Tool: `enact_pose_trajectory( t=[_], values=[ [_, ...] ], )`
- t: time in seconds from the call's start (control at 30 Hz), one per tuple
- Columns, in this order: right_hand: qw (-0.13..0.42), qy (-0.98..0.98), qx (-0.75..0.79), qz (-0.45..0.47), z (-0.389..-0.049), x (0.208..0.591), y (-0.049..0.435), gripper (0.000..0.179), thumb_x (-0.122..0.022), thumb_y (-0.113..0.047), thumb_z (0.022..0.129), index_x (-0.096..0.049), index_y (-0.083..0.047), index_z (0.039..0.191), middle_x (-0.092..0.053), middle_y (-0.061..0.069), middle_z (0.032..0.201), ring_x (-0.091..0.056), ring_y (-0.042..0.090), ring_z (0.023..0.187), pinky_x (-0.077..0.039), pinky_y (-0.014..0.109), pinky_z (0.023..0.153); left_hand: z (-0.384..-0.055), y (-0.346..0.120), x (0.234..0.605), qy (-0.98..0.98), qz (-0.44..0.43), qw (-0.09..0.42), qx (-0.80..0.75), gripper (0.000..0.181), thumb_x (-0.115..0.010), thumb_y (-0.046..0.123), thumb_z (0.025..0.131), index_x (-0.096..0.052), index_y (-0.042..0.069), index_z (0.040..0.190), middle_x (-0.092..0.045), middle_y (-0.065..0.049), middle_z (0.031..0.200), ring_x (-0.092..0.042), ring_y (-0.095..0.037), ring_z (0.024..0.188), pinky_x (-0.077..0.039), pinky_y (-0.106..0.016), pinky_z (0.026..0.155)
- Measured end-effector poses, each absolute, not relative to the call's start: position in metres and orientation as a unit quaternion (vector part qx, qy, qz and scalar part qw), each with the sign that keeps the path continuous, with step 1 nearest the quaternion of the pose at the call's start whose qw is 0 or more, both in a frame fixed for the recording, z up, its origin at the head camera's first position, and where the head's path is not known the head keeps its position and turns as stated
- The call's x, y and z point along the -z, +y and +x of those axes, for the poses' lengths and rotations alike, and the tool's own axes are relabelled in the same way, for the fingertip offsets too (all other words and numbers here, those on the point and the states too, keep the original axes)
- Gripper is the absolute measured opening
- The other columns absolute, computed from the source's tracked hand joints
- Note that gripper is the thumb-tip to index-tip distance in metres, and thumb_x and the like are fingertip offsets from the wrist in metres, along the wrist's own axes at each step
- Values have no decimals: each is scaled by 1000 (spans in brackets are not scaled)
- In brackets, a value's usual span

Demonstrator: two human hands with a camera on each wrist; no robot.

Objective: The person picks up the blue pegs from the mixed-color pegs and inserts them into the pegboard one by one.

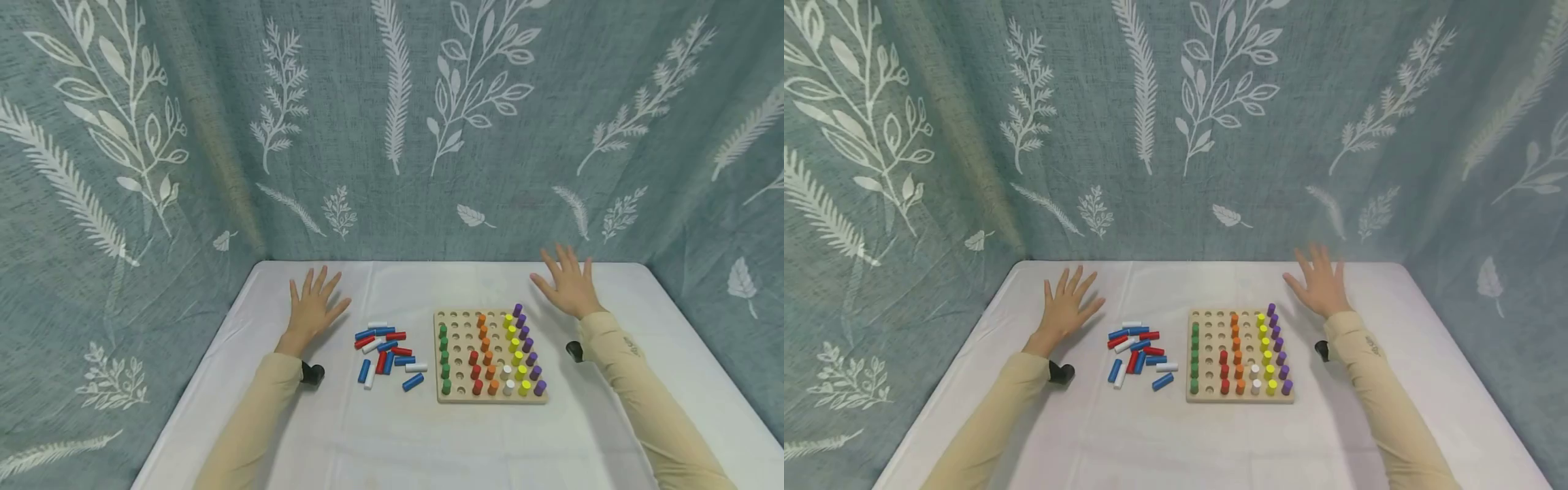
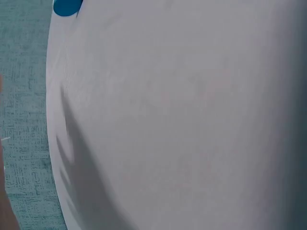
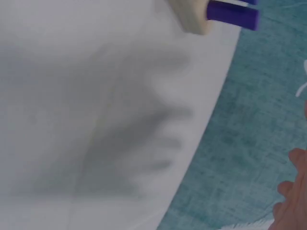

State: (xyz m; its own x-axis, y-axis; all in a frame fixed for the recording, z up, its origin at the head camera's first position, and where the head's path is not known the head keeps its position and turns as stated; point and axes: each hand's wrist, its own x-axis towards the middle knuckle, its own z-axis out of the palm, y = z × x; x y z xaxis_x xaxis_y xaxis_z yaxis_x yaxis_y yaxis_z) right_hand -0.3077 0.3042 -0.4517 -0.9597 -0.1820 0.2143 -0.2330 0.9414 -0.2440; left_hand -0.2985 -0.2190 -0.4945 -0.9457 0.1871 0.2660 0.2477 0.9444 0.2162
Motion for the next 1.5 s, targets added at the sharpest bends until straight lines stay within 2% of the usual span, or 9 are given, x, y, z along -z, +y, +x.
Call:
enact_pose_trajectory(
  t=[0.27,0.67,0.87,1.2,1.37,1.5],
  values=[
    [96,-976,-156,116,-306,445,290,72,-41,-54,93,-27,-8,146,-15,28,149,-5,46,138,4,68,103,-289,-216,502,-981,-98,80,147,68,-43,58,90,-29,22,146,-18,-10,154,-7,-34,142,2,-65,106],
    [84,-974,-165,133,-304,446,283,67,-42,-50,94,-31,-6,144,-20,30,147,-13,49,135,-5,68,104,-280,-210,499,-970,-100,78,210,67,-44,57,90,-34,18,144,-25,-15,151,-16,-37,139,-2,-66,105],
    [81,-968,-187,147,-300,457,284,64,-44,-47,95,-34,-6,143,-25,30,145,-22,49,132,-15,67,103,-272,-209,499,-963,-100,66,240,64,-45,54,91,-36,17,143,-28,-15,150,-19,-35,139,-2,-66,106],
    [34,-965,-220,138,-294,465,286,64,-40,-48,96,-30,-8,145,-23,28,147,-21,49,132,-22,66,101,-263,-201,497,-958,-98,55,264,60,-46,50,92,-42,14,140,-35,-16,146,-25,-36,136,-5,-64,107],
    [17,-963,-233,136,-292,469,288,62,-40,-46,97,-29,-9,145,-22,28,147,-21,49,132,-22,68,99,-258,-196,495,-953,-104,56,278,53,-53,44,91,-50,11,133,-44,-16,140,-34,-35,132,-11,-63,107],
    [7,-960,-245,136,-291,474,291,61,-39,-45,97,-28,-10,146,-21,28,147,-22,50,131,-22,69,98,-255,-192,494,-949,-114,60,287,47,-56,38,91,-55,9,128,-50,-16,133,-40,-35,127,-21,-59,106]
  ],
)
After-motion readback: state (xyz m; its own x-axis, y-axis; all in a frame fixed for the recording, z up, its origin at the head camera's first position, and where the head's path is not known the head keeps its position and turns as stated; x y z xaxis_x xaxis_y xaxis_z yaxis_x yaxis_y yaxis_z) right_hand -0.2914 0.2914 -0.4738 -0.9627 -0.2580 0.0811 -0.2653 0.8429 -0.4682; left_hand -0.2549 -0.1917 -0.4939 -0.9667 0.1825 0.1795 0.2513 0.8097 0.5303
